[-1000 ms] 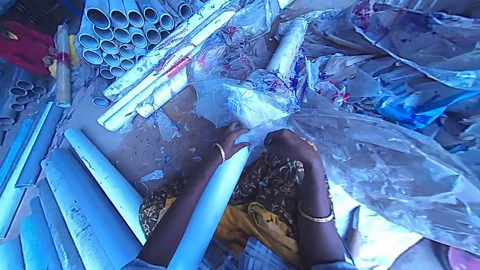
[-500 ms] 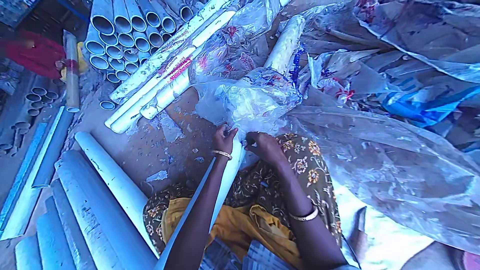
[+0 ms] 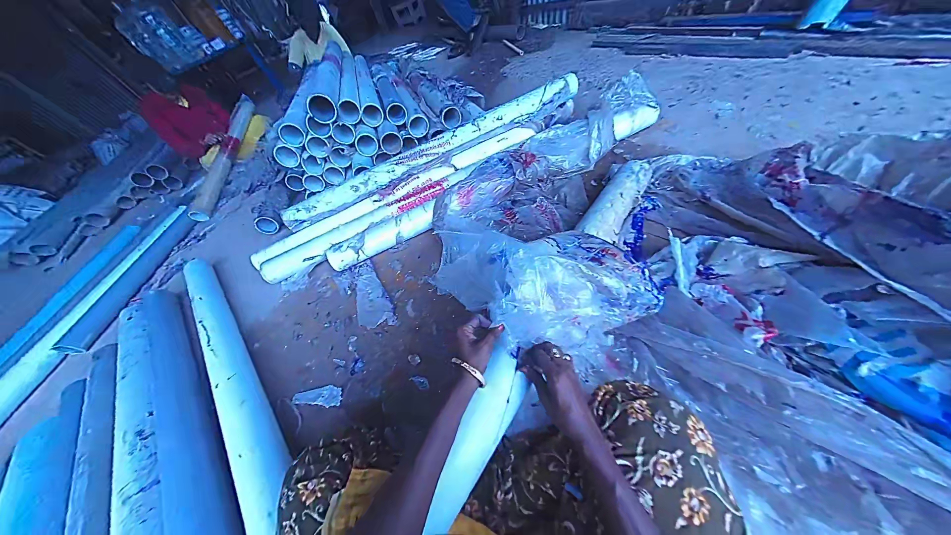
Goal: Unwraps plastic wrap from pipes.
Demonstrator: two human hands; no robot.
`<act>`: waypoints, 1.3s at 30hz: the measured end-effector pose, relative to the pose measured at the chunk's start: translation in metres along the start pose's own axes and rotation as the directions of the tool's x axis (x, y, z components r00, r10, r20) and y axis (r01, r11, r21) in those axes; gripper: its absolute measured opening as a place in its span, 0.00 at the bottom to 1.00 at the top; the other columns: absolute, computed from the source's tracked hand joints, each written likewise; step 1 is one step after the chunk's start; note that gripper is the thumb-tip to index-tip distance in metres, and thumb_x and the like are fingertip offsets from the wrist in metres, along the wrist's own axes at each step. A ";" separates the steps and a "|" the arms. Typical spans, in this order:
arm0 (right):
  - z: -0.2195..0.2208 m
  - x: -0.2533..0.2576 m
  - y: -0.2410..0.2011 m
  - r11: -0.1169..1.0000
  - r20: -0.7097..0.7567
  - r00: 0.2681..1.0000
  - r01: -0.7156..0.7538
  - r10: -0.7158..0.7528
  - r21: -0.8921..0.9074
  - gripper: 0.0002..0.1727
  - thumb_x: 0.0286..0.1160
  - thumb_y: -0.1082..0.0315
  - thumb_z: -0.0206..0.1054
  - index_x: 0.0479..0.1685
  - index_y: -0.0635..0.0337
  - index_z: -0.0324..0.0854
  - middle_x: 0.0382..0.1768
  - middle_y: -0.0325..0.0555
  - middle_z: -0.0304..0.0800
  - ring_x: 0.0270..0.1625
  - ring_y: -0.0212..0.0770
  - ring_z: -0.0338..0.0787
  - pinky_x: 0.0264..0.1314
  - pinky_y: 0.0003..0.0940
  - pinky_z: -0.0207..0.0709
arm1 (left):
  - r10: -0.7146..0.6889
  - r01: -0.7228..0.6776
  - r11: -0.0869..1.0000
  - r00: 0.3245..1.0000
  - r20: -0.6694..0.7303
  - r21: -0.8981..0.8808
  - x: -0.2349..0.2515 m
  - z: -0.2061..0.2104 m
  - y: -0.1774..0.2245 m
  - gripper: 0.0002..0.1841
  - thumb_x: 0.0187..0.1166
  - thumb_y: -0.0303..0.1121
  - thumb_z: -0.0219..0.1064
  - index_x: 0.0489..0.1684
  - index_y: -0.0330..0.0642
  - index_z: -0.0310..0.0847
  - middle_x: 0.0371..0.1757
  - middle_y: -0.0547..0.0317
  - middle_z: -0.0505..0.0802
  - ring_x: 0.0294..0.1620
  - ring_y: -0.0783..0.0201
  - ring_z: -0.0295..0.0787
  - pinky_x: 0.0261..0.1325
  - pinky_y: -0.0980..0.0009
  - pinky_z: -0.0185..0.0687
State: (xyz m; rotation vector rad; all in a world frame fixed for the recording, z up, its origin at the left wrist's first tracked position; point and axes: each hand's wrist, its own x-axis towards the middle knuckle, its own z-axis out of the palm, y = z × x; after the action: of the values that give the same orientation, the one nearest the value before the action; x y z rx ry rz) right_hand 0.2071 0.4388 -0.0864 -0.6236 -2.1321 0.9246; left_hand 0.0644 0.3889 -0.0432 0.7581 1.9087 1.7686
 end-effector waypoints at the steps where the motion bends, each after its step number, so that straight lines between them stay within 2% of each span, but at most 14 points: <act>1: 0.002 0.001 0.001 1.000 -0.039 0.999 -0.002 0.001 -0.013 0.07 0.68 0.79 0.67 0.38 0.75 0.88 0.43 0.68 0.90 0.51 0.70 0.91 0.53 0.69 0.76 | -0.017 0.016 0.999 1.000 -0.021 -0.039 0.004 0.000 -0.001 0.03 0.70 0.12 0.68 0.31 0.22 0.78 0.33 0.54 0.87 0.36 0.74 0.82 0.46 0.76 0.81; 4: 0.006 0.006 0.005 0.999 -0.147 0.988 -0.042 0.038 -0.020 0.08 0.68 0.80 0.65 0.39 0.76 0.88 0.45 0.68 0.91 0.50 0.66 0.92 0.57 0.59 0.82 | -0.117 0.099 0.984 0.987 -0.111 -0.151 0.014 0.005 0.001 0.04 0.73 0.13 0.68 0.31 0.23 0.79 0.31 0.55 0.87 0.34 0.72 0.82 0.45 0.75 0.82; 7: 0.012 0.006 0.010 0.998 -0.200 0.978 -0.053 0.055 0.018 0.09 0.67 0.80 0.63 0.38 0.77 0.87 0.44 0.69 0.90 0.50 0.65 0.91 0.58 0.58 0.81 | -0.151 0.119 0.975 0.975 -0.164 -0.190 0.016 0.009 0.003 0.04 0.73 0.14 0.70 0.31 0.23 0.80 0.29 0.54 0.87 0.32 0.73 0.82 0.43 0.75 0.81; 10: 0.013 0.007 0.012 0.992 -0.220 0.972 -0.058 0.082 0.116 0.09 0.65 0.78 0.64 0.37 0.77 0.87 0.41 0.66 0.91 0.48 0.60 0.91 0.57 0.55 0.79 | -0.132 0.109 0.981 0.982 -0.136 -0.163 0.015 0.007 0.009 0.06 0.74 0.13 0.68 0.44 0.18 0.82 0.39 0.45 0.91 0.39 0.70 0.85 0.50 0.75 0.82; 12: 0.012 0.007 0.012 0.991 -0.225 0.972 -0.040 0.069 0.129 0.16 0.63 0.71 0.66 0.43 0.77 0.86 0.43 0.64 0.92 0.48 0.55 0.91 0.57 0.49 0.81 | -0.039 0.028 0.993 0.995 -0.093 -0.115 0.014 0.008 0.009 0.08 0.75 0.11 0.63 0.47 0.14 0.81 0.43 0.41 0.90 0.42 0.70 0.83 0.53 0.76 0.80; 15: 0.015 0.007 0.007 0.993 -0.202 0.976 -0.058 0.078 0.103 0.27 0.59 0.62 0.75 0.53 0.78 0.87 0.49 0.72 0.89 0.50 0.63 0.88 0.54 0.61 0.76 | 0.073 -0.077 0.994 0.995 -0.061 -0.074 0.012 0.012 0.002 0.08 0.74 0.11 0.62 0.45 0.15 0.82 0.46 0.40 0.90 0.44 0.69 0.83 0.54 0.77 0.80; 18: 0.019 0.006 -0.001 0.991 -0.234 0.963 -0.126 0.132 0.041 0.15 0.57 0.69 0.80 0.39 0.74 0.91 0.44 0.73 0.86 0.45 0.68 0.86 0.46 0.66 0.74 | 0.125 -0.133 0.983 0.990 -0.068 -0.126 0.004 0.020 0.004 0.09 0.75 0.11 0.58 0.46 0.14 0.81 0.48 0.39 0.88 0.47 0.69 0.81 0.55 0.77 0.78; 21: 0.024 0.007 -0.008 0.981 -0.273 0.944 -0.193 0.183 -0.009 0.09 0.66 0.74 0.74 0.36 0.76 0.90 0.43 0.77 0.87 0.46 0.76 0.87 0.49 0.76 0.70 | 0.154 -0.161 0.979 0.986 -0.064 -0.126 -0.003 0.025 0.007 0.09 0.77 0.12 0.57 0.45 0.15 0.82 0.48 0.40 0.88 0.48 0.68 0.80 0.56 0.76 0.77; 24: 0.026 0.011 -0.015 0.951 -0.268 0.936 -0.274 0.229 -0.144 0.11 0.77 0.74 0.66 0.41 0.78 0.87 0.46 0.79 0.86 0.54 0.81 0.86 0.56 0.81 0.66 | 0.228 -0.228 0.973 0.974 0.001 0.047 -0.009 0.023 0.011 0.11 0.75 0.13 0.58 0.47 0.18 0.85 0.53 0.33 0.88 0.54 0.56 0.83 0.62 0.67 0.78; 27: 0.024 0.015 -0.023 0.927 -0.243 0.934 -0.315 0.263 -0.206 0.13 0.83 0.74 0.61 0.47 0.79 0.86 0.50 0.80 0.87 0.60 0.80 0.85 0.62 0.79 0.65 | 0.032 -0.107 0.870 0.986 0.161 0.481 -0.015 0.012 0.047 0.21 0.81 0.22 0.62 0.72 0.28 0.78 0.68 0.28 0.84 0.70 0.39 0.82 0.76 0.51 0.72; 30: 0.022 0.015 -0.014 0.970 -0.268 0.938 -0.239 0.220 -0.040 0.13 0.79 0.73 0.60 0.44 0.78 0.86 0.46 0.77 0.86 0.53 0.78 0.85 0.55 0.80 0.65 | -0.208 0.015 0.682 0.962 0.175 0.731 -0.020 0.012 0.073 0.33 0.85 0.36 0.65 0.90 0.40 0.59 0.86 0.29 0.68 0.86 0.35 0.65 0.86 0.45 0.61; 33: 0.021 0.015 -0.016 0.980 -0.227 0.960 -0.185 0.164 -0.073 0.16 0.69 0.70 0.70 0.49 0.75 0.90 0.50 0.78 0.85 0.55 0.81 0.84 0.54 0.83 0.62 | -0.239 0.021 0.657 0.954 0.182 0.754 -0.028 0.014 0.095 0.36 0.86 0.40 0.65 0.93 0.42 0.55 0.93 0.32 0.56 0.92 0.36 0.56 0.89 0.47 0.57; 36: 0.022 0.019 -0.021 0.960 -0.224 0.950 -0.249 0.216 -0.130 0.12 0.76 0.73 0.62 0.41 0.75 0.89 0.47 0.80 0.85 0.54 0.81 0.85 0.54 0.82 0.63 | -0.205 -0.010 0.707 0.954 0.219 0.707 -0.042 0.016 0.096 0.31 0.88 0.38 0.62 0.88 0.35 0.62 0.85 0.33 0.70 0.85 0.39 0.67 0.86 0.50 0.64; 39: 0.023 0.020 -0.017 0.956 -0.245 0.928 -0.293 0.280 -0.015 0.13 0.76 0.72 0.64 0.38 0.79 0.86 0.46 0.79 0.85 0.55 0.78 0.84 0.56 0.78 0.65 | -0.242 0.036 0.733 0.947 0.211 0.680 -0.059 0.020 0.073 0.30 0.90 0.36 0.58 0.90 0.34 0.59 0.87 0.35 0.70 0.89 0.44 0.64 0.91 0.52 0.55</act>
State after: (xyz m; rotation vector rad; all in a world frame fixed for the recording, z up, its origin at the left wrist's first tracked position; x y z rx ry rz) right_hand 0.1751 0.4320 -0.0763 -1.0416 -1.8813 0.8980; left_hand 0.1292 0.3683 0.0240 1.0028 2.3199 0.7761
